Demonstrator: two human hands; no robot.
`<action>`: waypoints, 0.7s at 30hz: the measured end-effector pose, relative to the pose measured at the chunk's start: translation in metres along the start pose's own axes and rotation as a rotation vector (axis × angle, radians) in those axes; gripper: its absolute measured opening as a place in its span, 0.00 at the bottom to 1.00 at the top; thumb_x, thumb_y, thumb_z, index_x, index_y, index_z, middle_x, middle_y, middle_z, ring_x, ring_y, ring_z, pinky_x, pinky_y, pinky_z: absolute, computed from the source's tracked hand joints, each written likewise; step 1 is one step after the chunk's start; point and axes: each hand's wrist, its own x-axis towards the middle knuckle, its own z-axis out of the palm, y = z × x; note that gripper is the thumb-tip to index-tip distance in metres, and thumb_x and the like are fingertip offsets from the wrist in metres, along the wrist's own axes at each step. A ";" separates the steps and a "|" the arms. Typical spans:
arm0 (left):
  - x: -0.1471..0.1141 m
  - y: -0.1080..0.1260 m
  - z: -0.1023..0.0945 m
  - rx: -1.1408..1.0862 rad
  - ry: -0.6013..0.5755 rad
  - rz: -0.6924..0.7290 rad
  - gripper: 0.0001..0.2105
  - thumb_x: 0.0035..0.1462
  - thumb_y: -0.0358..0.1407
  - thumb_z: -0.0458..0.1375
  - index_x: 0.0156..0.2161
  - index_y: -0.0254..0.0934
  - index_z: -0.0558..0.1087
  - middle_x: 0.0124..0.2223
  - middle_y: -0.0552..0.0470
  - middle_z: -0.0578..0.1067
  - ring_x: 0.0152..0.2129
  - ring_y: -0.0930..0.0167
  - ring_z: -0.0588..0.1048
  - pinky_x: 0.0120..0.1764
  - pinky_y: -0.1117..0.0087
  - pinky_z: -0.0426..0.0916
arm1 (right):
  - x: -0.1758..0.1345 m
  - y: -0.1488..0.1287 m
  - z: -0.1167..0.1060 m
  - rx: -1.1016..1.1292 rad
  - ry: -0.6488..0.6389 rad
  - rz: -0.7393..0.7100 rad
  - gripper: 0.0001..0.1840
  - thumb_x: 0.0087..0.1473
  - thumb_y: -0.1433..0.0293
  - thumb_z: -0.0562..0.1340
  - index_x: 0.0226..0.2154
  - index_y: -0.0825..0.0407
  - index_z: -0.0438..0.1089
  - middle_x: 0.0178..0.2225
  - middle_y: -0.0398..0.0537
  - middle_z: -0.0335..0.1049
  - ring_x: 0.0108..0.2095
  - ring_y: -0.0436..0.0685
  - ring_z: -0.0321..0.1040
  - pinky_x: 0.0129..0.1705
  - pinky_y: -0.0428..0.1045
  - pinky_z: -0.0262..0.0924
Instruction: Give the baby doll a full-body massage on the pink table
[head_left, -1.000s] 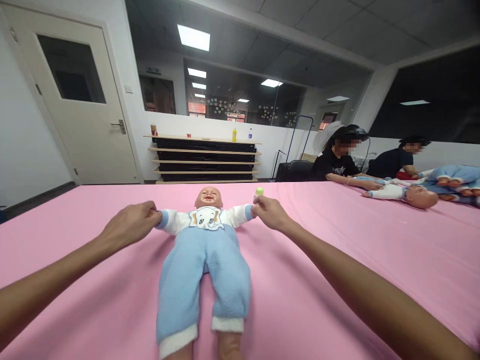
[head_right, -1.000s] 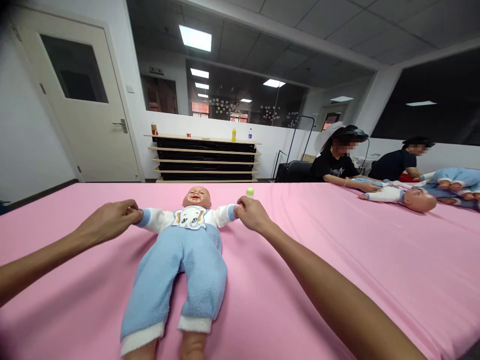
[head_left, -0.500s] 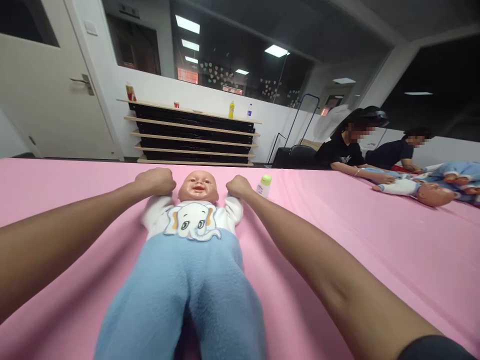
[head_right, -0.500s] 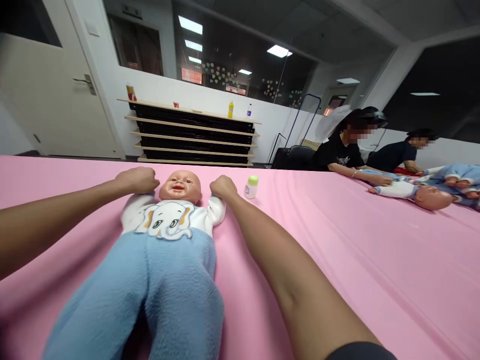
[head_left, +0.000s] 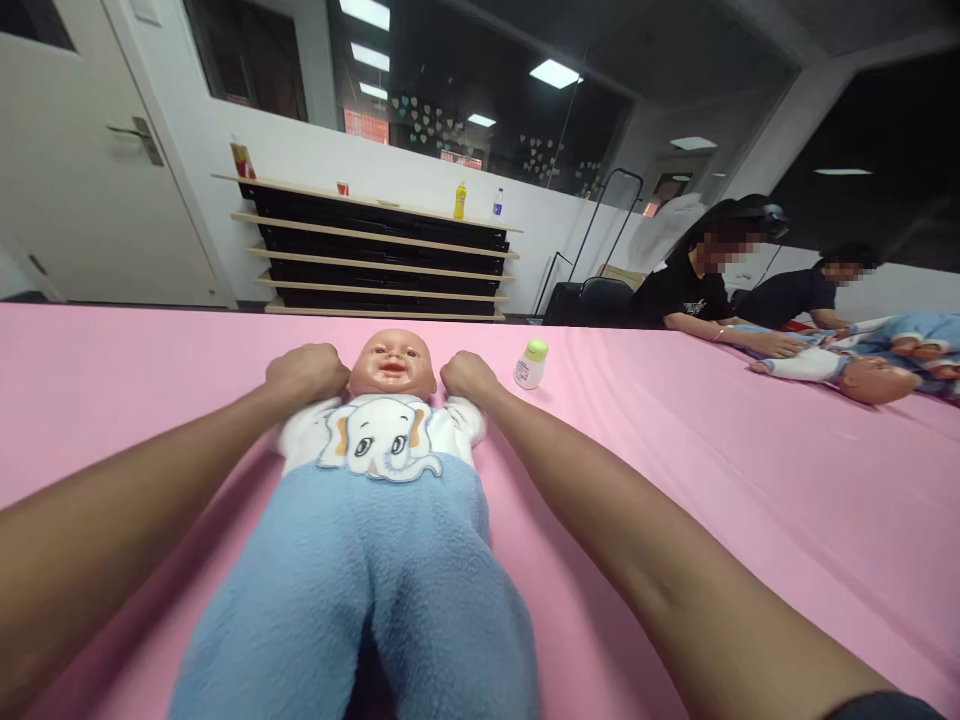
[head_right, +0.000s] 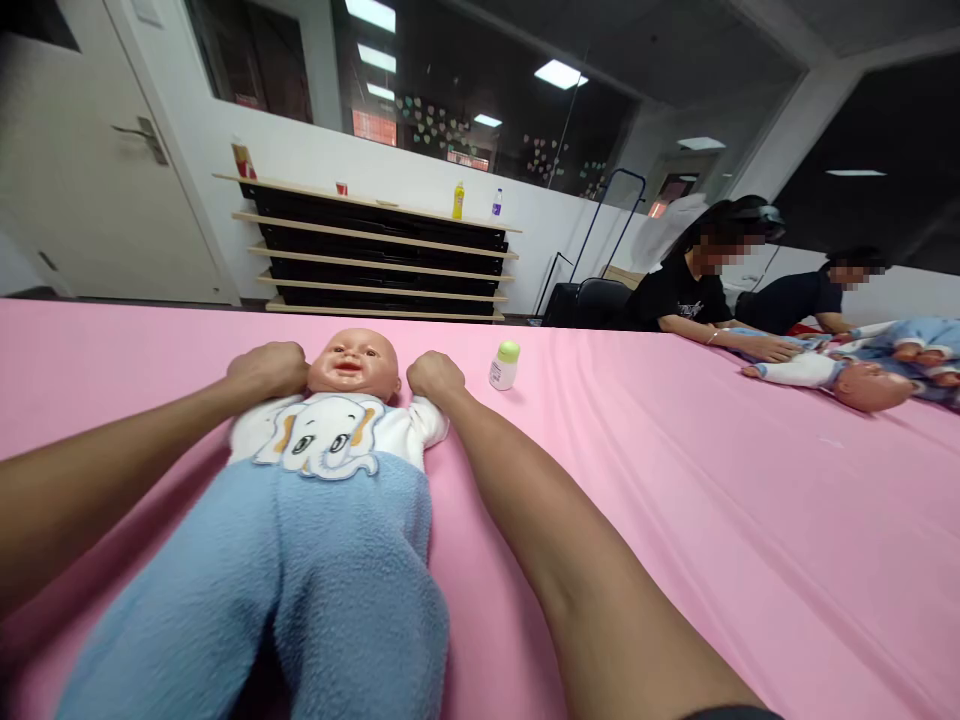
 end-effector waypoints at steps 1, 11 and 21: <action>-0.011 0.002 -0.002 0.015 0.061 -0.006 0.12 0.47 0.42 0.58 0.31 0.33 0.73 0.32 0.39 0.75 0.33 0.58 0.72 0.35 0.60 0.62 | -0.009 -0.002 -0.001 0.011 0.049 0.004 0.12 0.55 0.68 0.56 0.38 0.57 0.71 0.37 0.58 0.73 0.39 0.60 0.71 0.36 0.47 0.58; -0.107 -0.023 -0.076 -0.003 0.410 -0.022 0.23 0.62 0.46 0.36 0.48 0.37 0.68 0.38 0.40 0.76 0.35 0.56 0.74 0.33 0.63 0.61 | -0.113 0.005 -0.045 0.059 0.529 -0.096 0.13 0.63 0.65 0.47 0.43 0.55 0.59 0.41 0.53 0.67 0.36 0.56 0.66 0.34 0.48 0.52; -0.242 -0.062 -0.079 -0.073 0.280 0.021 0.19 0.58 0.51 0.42 0.32 0.39 0.67 0.30 0.46 0.76 0.26 0.64 0.73 0.27 0.68 0.57 | -0.220 0.059 -0.034 0.202 0.495 -0.165 0.13 0.61 0.62 0.52 0.45 0.51 0.61 0.38 0.47 0.66 0.34 0.52 0.64 0.32 0.46 0.48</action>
